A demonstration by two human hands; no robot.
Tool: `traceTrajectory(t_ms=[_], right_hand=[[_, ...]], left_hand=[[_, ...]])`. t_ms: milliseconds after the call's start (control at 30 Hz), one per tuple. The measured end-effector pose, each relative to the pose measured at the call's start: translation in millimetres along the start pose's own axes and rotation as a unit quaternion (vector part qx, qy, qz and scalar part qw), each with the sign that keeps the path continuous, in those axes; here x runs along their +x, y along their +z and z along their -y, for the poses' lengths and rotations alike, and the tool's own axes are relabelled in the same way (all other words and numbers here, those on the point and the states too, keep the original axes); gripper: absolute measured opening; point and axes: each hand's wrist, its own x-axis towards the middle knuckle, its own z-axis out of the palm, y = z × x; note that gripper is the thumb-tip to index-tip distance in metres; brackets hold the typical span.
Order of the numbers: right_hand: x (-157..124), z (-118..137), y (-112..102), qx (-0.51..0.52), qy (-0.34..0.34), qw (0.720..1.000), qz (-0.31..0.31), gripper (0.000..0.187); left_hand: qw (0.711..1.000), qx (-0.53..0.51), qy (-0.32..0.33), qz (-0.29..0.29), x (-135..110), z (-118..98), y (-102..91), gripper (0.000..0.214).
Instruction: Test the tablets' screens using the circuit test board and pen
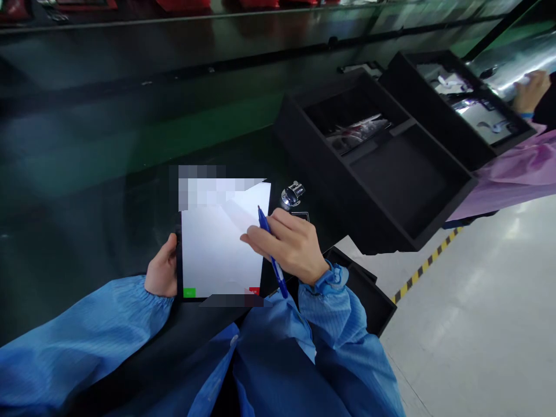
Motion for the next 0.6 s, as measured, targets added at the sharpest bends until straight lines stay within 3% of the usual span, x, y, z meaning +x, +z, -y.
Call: traceTrajectory(t_ms=[100,233,333,467,600], right_hand=[[-9,2,-8,0.006,-0.019,0.999,-0.032,0.015],[-20,-2,-18,-0.016,-0.029,0.997,-0.069,0.013],[-18,-4,-29,-0.010,-0.013,0.998,-0.065,0.012],[9,1,-32,0.094,0.019,0.994,-0.048,0.021],[56,8,-8,0.207,0.055,0.975,0.059,0.035]], left_hand=[[0.999,-0.002,-0.004,-0.050,-2,0,5.9,0.045],[0.999,0.002,-0.011,-0.033,-2,0,5.7,0.043],[1.000,-0.008,-0.017,-0.017,0,0,5.7,0.044],[0.998,0.012,-0.061,0.023,0,2,8.3,0.053],[0.994,0.039,-0.080,0.060,-3,5,11.5,0.051]])
